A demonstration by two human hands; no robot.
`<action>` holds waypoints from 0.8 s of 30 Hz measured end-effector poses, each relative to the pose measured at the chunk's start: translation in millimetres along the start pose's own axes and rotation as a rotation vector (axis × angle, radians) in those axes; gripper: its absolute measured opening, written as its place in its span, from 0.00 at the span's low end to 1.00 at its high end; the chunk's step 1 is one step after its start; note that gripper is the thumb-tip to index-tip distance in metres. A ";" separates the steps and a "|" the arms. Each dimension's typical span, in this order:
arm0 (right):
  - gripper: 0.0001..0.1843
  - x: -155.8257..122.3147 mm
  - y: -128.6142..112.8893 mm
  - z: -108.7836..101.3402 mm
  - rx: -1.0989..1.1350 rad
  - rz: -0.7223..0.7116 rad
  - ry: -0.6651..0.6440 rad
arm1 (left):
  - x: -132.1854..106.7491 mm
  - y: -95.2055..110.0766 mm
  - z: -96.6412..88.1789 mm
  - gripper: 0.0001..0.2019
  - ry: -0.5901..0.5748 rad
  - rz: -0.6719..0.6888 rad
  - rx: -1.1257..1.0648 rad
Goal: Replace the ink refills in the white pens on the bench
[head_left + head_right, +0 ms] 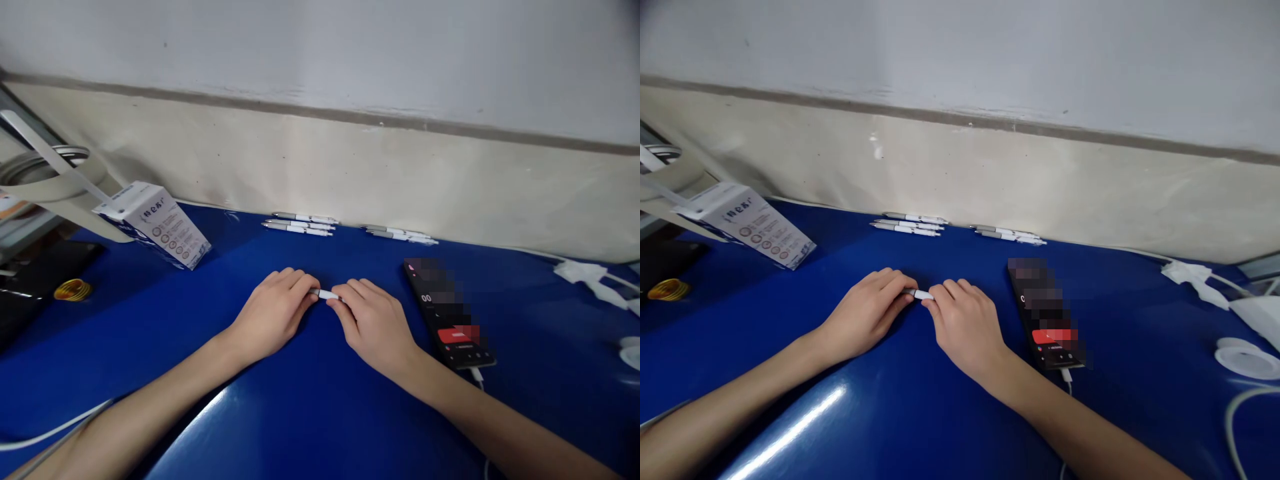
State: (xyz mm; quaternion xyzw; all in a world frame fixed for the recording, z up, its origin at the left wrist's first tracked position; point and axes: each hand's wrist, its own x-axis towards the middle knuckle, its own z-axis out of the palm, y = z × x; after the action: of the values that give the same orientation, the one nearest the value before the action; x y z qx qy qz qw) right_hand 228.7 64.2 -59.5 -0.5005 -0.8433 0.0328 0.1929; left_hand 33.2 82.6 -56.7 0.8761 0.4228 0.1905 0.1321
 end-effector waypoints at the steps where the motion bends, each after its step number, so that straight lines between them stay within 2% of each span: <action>1: 0.13 0.3 0.2 0.2 -0.015 -0.012 0.006 | 0.0 -0.4 0.2 0.09 -0.006 0.005 0.010; 13: 0.12 4.2 5.1 0.9 0.050 -0.055 -0.028 | 1.2 -3.4 -3.1 0.15 -0.097 0.007 0.084; 20: 0.13 1.5 3.9 0.4 0.016 -0.082 0.032 | 3.3 -4.1 -5.9 0.18 -0.145 -0.015 0.015; 24: 0.12 2.2 3.1 0.0 0.013 -0.074 0.003 | 2.3 -5.0 -3.7 0.17 -0.070 -0.028 -0.033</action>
State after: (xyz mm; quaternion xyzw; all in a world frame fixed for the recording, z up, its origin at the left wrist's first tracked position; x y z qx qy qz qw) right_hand 230.4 67.6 -59.6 -0.4678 -0.8607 0.0304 0.1987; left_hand 29.4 87.6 -54.9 0.8740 0.4268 0.1646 0.1637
